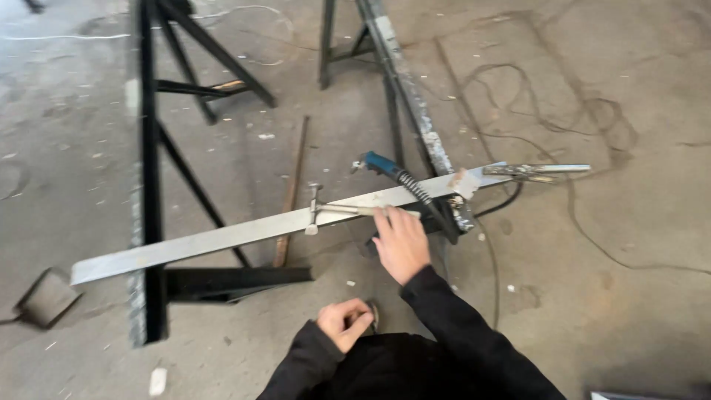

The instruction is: Grinding, hammering, and welding metal pieces to a metal bar in a workshop.

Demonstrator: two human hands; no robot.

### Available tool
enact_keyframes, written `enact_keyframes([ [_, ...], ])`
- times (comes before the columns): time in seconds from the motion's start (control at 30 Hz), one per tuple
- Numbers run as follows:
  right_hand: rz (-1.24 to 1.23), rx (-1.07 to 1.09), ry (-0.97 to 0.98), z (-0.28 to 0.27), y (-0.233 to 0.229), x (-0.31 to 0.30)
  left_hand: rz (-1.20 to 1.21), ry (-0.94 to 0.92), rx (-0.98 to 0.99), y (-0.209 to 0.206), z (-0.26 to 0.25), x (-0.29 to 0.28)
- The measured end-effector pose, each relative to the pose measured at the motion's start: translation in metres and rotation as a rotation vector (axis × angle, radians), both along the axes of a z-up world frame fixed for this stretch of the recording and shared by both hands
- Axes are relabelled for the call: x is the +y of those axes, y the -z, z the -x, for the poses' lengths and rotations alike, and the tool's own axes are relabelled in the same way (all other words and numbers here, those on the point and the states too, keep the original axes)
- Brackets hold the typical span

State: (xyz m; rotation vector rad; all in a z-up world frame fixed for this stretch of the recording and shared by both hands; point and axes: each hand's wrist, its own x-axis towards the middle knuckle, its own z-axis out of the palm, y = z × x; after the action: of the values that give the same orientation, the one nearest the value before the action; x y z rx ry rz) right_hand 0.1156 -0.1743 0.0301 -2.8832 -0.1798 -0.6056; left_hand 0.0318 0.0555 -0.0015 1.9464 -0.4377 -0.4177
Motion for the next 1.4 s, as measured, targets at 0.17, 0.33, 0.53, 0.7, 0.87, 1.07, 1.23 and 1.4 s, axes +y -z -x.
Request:
enact_keyframes([
  [0.17, 0.207, 0.092, 0.073, -0.054, 0.079, -0.006, 0.165, 0.179, 0.232, -0.067, -0.025, 0.012],
  [0.33, 0.121, 0.062, 0.019, -0.022, 0.021, -0.004, 0.447, 0.407, -0.045, -0.17, -0.067, 0.002],
  [0.53, -0.749, -0.017, 0.552, 0.087, -0.039, -0.047, 0.338, 0.049, -0.296, -0.185, -0.157, -0.083],
  [0.7, -1.291, -0.253, 0.827, 0.184, -0.052, -0.105, -0.152, 0.261, -0.715, 0.043, -0.262, -0.285],
  [0.87, -1.309, -0.358, 1.035, 0.287, 0.004, -0.099, -0.527, 0.459, -0.696, 0.115, -0.312, -0.358],
  [1.07, -1.416, -0.375, 1.183, 0.331, 0.05, -0.071, -0.251, 0.405, -0.002, 0.058, -0.33, -0.341],
  [1.23, -1.477, -0.374, 0.992, 0.286, 0.047, -0.083, 0.71, 0.388, 0.528, -0.086, -0.295, -0.303],
  [1.4, -1.512, -0.496, 0.558, 0.187, -0.029, -0.097, 1.219, 0.466, 0.31, -0.229, -0.223, -0.243],
])
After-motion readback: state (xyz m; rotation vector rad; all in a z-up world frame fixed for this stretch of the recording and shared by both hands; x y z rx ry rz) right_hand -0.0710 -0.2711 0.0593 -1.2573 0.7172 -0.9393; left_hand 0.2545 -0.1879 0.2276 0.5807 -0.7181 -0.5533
